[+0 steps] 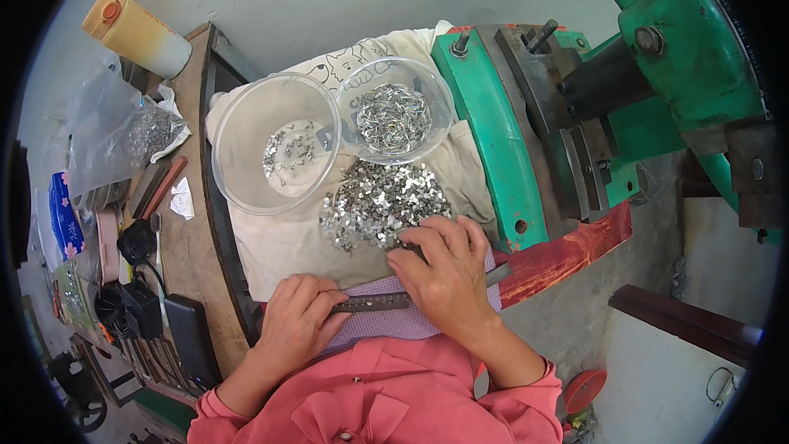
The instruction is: The person picks small silver metal pieces from a clear plastic container and places them into a long metal strip with slots. They then insert the strip into a green press machine and operate the lever to press the parts. The person repeats this process of loading and pressing multiple times.
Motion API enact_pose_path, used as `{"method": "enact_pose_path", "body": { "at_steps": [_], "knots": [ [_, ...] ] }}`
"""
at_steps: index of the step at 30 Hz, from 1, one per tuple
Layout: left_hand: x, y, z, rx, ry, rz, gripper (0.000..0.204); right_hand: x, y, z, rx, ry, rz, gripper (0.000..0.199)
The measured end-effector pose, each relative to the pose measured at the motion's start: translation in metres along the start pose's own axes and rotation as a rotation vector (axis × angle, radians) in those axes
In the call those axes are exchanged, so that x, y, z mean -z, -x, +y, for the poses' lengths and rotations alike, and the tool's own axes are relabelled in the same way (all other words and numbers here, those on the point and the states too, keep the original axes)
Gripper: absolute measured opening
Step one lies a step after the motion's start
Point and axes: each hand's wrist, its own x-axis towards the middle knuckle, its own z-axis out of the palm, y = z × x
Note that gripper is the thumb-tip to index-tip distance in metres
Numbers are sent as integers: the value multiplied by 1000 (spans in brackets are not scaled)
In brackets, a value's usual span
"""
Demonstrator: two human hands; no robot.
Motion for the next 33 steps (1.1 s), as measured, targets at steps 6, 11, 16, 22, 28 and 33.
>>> {"method": "enact_pose_path", "body": {
  "at_steps": [6,11,16,22,28,33],
  "knots": [
    [0,-4,3,0,35,18,31,-3,-9,-4,17,-16,-4,15],
    [-8,-7,6,-47,49,37,26,-6,-5,-6,-25,38,26,17],
    [-16,-9,9,-64,57,62,22,1,-4,-3,-23,-92,-26,14],
    [-20,-11,10,-59,52,79,19,6,2,2,-70,-74,1,14],
    [-22,-12,11,-48,36,77,18,3,1,-2,-65,-59,12,14],
    [-22,-11,11,-60,5,70,19,-5,-2,-6,-42,-36,10,18]
  ]
}}
